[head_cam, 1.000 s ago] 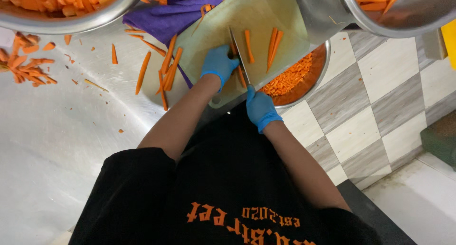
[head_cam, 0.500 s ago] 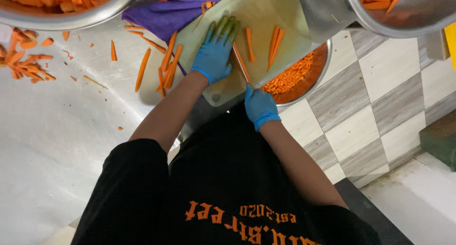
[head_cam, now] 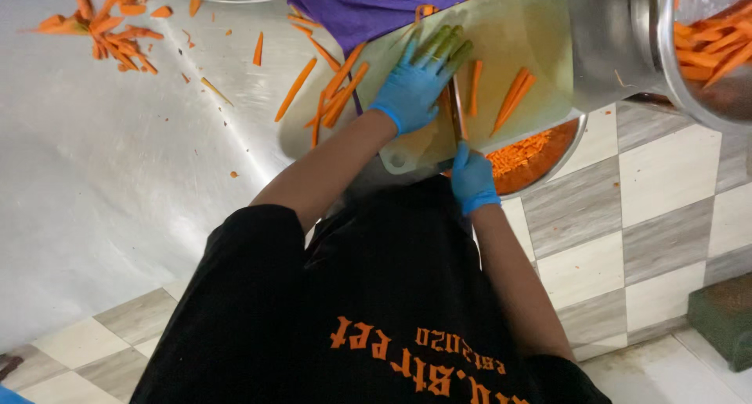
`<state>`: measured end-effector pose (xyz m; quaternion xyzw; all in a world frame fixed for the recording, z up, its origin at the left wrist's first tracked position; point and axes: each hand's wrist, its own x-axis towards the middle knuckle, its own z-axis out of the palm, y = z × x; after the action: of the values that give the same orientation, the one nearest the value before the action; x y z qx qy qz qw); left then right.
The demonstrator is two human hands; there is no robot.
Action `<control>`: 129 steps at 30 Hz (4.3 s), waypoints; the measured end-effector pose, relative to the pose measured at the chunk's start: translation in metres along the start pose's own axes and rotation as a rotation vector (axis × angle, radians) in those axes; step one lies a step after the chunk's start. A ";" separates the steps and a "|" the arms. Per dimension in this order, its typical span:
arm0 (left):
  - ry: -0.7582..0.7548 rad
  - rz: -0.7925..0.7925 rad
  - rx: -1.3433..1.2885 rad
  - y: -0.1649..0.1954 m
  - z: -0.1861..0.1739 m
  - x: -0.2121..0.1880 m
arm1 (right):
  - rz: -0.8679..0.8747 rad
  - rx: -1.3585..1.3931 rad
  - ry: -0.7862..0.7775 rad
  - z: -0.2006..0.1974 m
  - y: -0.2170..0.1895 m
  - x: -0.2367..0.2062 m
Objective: The person takes carrot sticks from a metal bowl and cuts them into smaller pieces on a cutting board with a knife, then sweeps the cut pieces into a bowl of diced carrots, repeating the cycle. Bowls of whole sticks and diced carrots sit on the stainless steel counter around the board.
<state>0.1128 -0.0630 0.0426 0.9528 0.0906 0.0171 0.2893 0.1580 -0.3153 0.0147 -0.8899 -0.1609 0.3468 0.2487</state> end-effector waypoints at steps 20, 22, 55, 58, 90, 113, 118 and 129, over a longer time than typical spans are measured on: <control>0.110 -0.664 -0.184 -0.056 -0.032 -0.076 | 0.196 0.260 -0.045 -0.014 0.029 -0.020; 0.096 -0.550 -0.203 -0.036 -0.017 -0.068 | 0.191 0.181 -0.034 -0.015 0.026 -0.023; -0.125 -0.733 -0.954 0.028 0.044 -0.040 | -0.040 0.147 0.035 0.009 0.004 -0.054; -0.093 -0.716 -0.894 0.026 0.046 -0.041 | -0.040 0.085 0.006 0.010 0.006 -0.053; 0.009 -0.515 -0.491 0.031 0.022 -0.035 | 0.006 0.250 -0.197 0.001 -0.039 0.001; 0.220 -0.542 0.082 -0.066 -0.028 -0.112 | 0.383 0.561 -0.185 -0.018 0.037 -0.032; 0.639 -0.321 0.167 -0.033 -0.035 -0.114 | 0.304 0.597 -0.215 -0.013 0.047 -0.043; 0.121 -0.597 -0.651 0.015 0.033 -0.046 | 0.280 0.552 -0.153 -0.013 0.047 -0.043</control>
<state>0.0732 -0.1016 0.0239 0.7413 0.3683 0.0160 0.5608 0.1421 -0.3784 0.0199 -0.7736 0.0453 0.4741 0.4179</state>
